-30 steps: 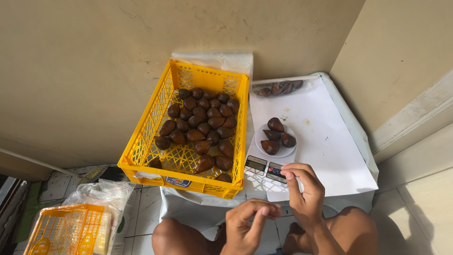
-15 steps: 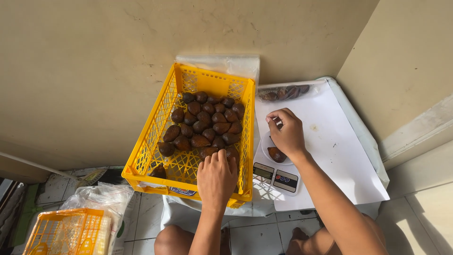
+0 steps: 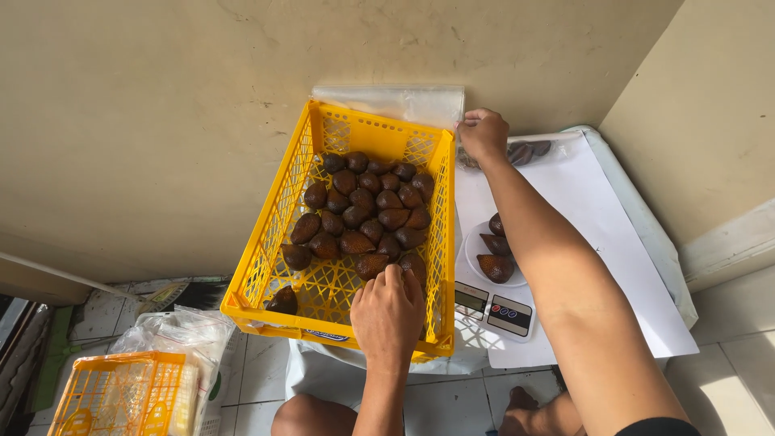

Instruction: Weighing salak fruit on a digital scale and placing them into a plastic zip-lock bag.

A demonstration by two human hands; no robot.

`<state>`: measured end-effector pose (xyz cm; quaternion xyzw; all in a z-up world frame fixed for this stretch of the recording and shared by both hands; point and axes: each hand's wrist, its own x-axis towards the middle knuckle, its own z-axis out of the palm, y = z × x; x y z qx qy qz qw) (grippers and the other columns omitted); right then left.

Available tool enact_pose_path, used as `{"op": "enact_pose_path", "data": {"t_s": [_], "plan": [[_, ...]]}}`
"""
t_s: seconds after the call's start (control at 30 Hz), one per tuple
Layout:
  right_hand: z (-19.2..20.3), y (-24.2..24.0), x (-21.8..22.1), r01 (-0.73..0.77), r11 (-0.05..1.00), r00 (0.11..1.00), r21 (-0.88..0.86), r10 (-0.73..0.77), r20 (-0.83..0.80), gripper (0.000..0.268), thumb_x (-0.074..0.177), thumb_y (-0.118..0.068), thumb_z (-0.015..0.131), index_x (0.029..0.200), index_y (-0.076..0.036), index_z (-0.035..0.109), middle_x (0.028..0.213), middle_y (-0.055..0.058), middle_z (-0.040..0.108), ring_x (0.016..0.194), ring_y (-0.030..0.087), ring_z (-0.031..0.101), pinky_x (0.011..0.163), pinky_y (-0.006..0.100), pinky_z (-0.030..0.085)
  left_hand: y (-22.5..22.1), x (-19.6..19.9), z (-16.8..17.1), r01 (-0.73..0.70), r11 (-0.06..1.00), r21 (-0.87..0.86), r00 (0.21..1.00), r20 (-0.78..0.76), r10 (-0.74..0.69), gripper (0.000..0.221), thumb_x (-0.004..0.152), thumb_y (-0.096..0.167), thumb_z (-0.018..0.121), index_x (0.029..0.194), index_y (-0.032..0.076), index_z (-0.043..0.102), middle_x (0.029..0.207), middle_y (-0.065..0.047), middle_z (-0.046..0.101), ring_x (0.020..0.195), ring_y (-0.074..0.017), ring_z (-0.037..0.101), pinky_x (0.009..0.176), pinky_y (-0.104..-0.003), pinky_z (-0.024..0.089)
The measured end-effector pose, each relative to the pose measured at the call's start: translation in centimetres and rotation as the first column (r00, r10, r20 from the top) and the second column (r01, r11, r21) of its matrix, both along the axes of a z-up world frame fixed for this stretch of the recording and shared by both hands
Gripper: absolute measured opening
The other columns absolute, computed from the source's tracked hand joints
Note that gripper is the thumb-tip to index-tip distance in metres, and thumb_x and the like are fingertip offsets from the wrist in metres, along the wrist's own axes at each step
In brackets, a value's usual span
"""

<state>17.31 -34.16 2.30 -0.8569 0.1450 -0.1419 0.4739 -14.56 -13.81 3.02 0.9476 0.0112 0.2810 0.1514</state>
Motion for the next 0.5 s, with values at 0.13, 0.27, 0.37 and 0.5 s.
{"op": "enact_pose_path", "data": {"t_s": [0.13,0.27,0.37,0.5], "plan": [[0.7,1.1,0.4,0.085,0.983,0.994,0.166,-0.071,-0.086,0.055,0.087,-0.027,0.081,0.135,-0.008,0.063,0.130,0.005,0.070,0.110,0.019,0.071,0.092,0.029,0.059,-0.1,-0.1,0.4,-0.002,1.000,-0.012,1.000,0.029,0.003,0.029,0.098,0.025,0.060,0.072,0.013,0.055,0.060,-0.002,0.061,0.056,-0.0253,0.061,0.056,-0.040,0.047],[0.2,1.4,1.4,0.077,0.971,0.996,0.226,-0.063,-0.069,0.047,0.086,-0.021,0.081,0.129,-0.008,0.066,0.118,0.003,0.075,0.102,0.015,0.073,0.086,0.026,0.062,0.0,-0.1,0.5,0.012,0.999,-0.035,1.000,0.006,-0.012,0.029,0.100,0.026,0.059,0.074,0.013,0.056,0.061,-0.002,0.062,0.055,-0.0240,0.061,0.055,-0.039,0.047],[-0.2,1.3,1.8,0.069,0.959,0.995,0.274,-0.048,-0.084,0.038,0.086,-0.024,0.081,0.119,-0.009,0.070,0.122,0.006,0.074,0.105,0.017,0.074,0.086,0.028,0.060,-0.1,-0.1,0.3,0.009,0.999,-0.032,1.000,-0.027,-0.010,0.030,0.101,0.027,0.058,0.074,0.013,0.056,0.061,-0.003,0.062,0.055,-0.0245,0.061,0.055,-0.040,0.048],[-0.6,1.2,2.5,0.059,0.948,0.992,0.311,-0.022,-0.121,0.023,0.084,-0.026,0.085,0.096,-0.015,0.068,0.106,0.002,0.074,0.098,0.013,0.068,0.082,0.027,0.055,-0.1,-0.1,0.2,0.016,1.000,-0.023,0.999,-0.049,-0.017,0.031,0.101,0.028,0.057,0.073,0.013,0.056,0.060,-0.002,0.061,0.055,-0.0239,0.061,0.056,-0.040,0.048]]}}
